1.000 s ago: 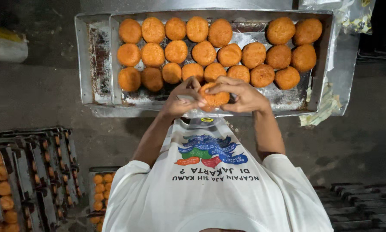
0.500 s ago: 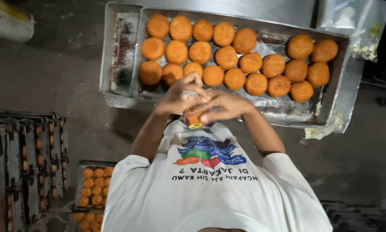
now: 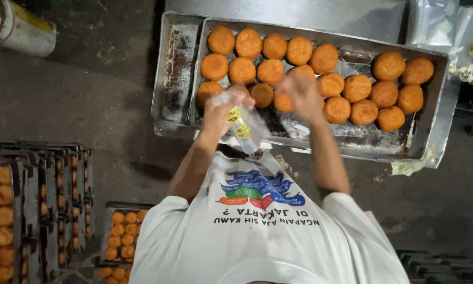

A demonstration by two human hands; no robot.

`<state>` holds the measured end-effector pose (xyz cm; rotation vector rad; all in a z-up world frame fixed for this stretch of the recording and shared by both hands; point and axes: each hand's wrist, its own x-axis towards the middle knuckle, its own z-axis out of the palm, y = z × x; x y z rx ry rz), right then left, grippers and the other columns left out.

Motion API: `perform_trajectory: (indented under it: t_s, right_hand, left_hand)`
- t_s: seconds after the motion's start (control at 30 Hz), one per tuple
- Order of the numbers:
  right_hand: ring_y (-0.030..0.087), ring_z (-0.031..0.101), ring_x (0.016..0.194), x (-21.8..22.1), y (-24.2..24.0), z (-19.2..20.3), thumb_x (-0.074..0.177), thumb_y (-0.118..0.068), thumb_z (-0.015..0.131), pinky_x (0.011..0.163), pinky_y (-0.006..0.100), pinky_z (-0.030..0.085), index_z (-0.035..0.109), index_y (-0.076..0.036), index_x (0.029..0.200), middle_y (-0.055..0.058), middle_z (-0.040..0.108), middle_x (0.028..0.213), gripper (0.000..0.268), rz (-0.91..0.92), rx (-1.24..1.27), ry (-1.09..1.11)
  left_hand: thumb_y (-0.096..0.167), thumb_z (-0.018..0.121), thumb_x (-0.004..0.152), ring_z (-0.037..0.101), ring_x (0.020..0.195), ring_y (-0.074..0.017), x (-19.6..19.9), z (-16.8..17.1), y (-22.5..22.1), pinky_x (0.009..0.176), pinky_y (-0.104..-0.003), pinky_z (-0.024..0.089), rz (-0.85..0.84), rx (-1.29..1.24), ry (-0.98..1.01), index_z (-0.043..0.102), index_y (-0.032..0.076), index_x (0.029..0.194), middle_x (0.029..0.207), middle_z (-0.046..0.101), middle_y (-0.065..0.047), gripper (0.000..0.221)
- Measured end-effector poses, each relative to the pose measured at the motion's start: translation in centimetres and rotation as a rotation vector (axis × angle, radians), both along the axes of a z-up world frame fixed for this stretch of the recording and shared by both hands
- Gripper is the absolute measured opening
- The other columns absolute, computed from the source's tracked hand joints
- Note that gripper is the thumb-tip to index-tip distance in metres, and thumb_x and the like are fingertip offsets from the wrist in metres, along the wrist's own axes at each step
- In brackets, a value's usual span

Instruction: The person picks up bread rolls one by one from a metal tray and places each into a plastic bag by hand.

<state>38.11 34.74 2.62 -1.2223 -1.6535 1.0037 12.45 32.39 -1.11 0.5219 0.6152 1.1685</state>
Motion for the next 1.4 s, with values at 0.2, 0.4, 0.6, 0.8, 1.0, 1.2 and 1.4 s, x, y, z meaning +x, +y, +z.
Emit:
perform_trajectory:
  t_s: [0.2, 0.4, 0.6, 0.8, 1.0, 1.2, 1.4]
  right_hand:
    - [0.015, 0.063, 0.072, -2.0, -7.1, -2.0, 0.099, -0.028, 0.070, 0.066, 0.035, 0.049, 0.069, -0.002, 0.085, 0.006, 0.067, 0.077, 0.030, 0.046, -0.185, -0.048]
    - [0.010, 0.058, 0.090, 3.4, -8.8, -2.4, 0.110, -0.021, 0.066, 0.080, 0.029, 0.047, 0.064, 0.002, 0.099, 0.005, 0.064, 0.094, 0.026, 0.055, -0.167, 0.346]
    - [0.009, 0.061, 0.070, 6.5, -9.9, -5.4, 0.106, -0.024, 0.066, 0.067, 0.027, 0.048, 0.067, -0.001, 0.092, 0.002, 0.069, 0.078, 0.027, -0.152, -0.350, 0.419]
    - [0.009, 0.061, 0.089, 10.3, -10.9, -4.0, 0.102, -0.018, 0.066, 0.079, 0.027, 0.050, 0.069, -0.002, 0.106, 0.004, 0.068, 0.096, 0.017, 0.045, -0.291, 0.360]
    - [0.015, 0.069, 0.070, 14.0, -10.4, -4.2, 0.098, -0.024, 0.068, 0.067, 0.032, 0.055, 0.067, -0.006, 0.094, 0.004, 0.072, 0.079, 0.018, -0.414, -0.395, 0.695]
    - [0.022, 0.064, 0.058, 14.9, -7.8, 1.7, 0.087, -0.031, 0.083, 0.053, 0.040, 0.049, 0.069, -0.006, 0.079, 0.009, 0.069, 0.067, 0.030, 0.157, -0.164, -0.480]
    - [0.021, 0.071, 0.064, 12.9, -6.6, 5.2, 0.089, -0.020, 0.079, 0.059, 0.038, 0.053, 0.071, -0.008, 0.089, 0.006, 0.073, 0.077, 0.014, 0.293, -0.138, -0.302]
  left_hand:
    - [0.005, 0.080, 0.089, 0.068, 0.069, -0.0187, 3.9, 1.0, 0.3, 0.065, -0.032, 0.054, -0.152, 0.015, 0.227, 0.071, -0.005, 0.098, 0.080, 0.070, -0.011, 0.016]
    - [0.012, 0.077, 0.090, 0.060, 0.066, -0.0087, 6.3, 2.6, 0.3, 0.062, -0.024, 0.048, -0.226, 0.238, 0.509, 0.069, 0.003, 0.094, 0.075, 0.067, 0.000, 0.013]
    - [0.021, 0.066, 0.099, 0.061, 0.066, -0.0066, 9.7, 0.9, 0.0, 0.059, -0.023, 0.046, -0.592, 0.338, 0.560, 0.075, 0.003, 0.087, 0.073, 0.069, 0.001, 0.023]
    - [0.022, 0.076, 0.091, 0.058, 0.062, -0.0056, 14.5, -0.7, -1.3, 0.054, -0.023, 0.045, -0.251, 0.161, 0.556, 0.074, 0.005, 0.100, 0.076, 0.067, 0.002, 0.019]
    - [0.026, 0.082, 0.091, 0.057, 0.066, -0.0084, 15.3, 1.1, -1.4, 0.055, -0.024, 0.044, -0.105, 0.129, 0.581, 0.071, 0.009, 0.106, 0.084, 0.066, 0.002, 0.025]
    - [0.040, 0.089, 0.072, 0.064, 0.090, -0.0232, 14.9, 6.9, -0.1, 0.078, -0.038, 0.053, 0.163, 1.010, 1.079, 0.069, 0.003, 0.106, 0.101, 0.066, -0.007, 0.054]
    - [0.018, 0.082, 0.091, 0.068, 0.085, -0.0216, 13.1, 7.2, -0.5, 0.076, -0.036, 0.052, -0.244, 0.796, 1.043, 0.071, 0.009, 0.091, 0.088, 0.067, -0.007, 0.014]
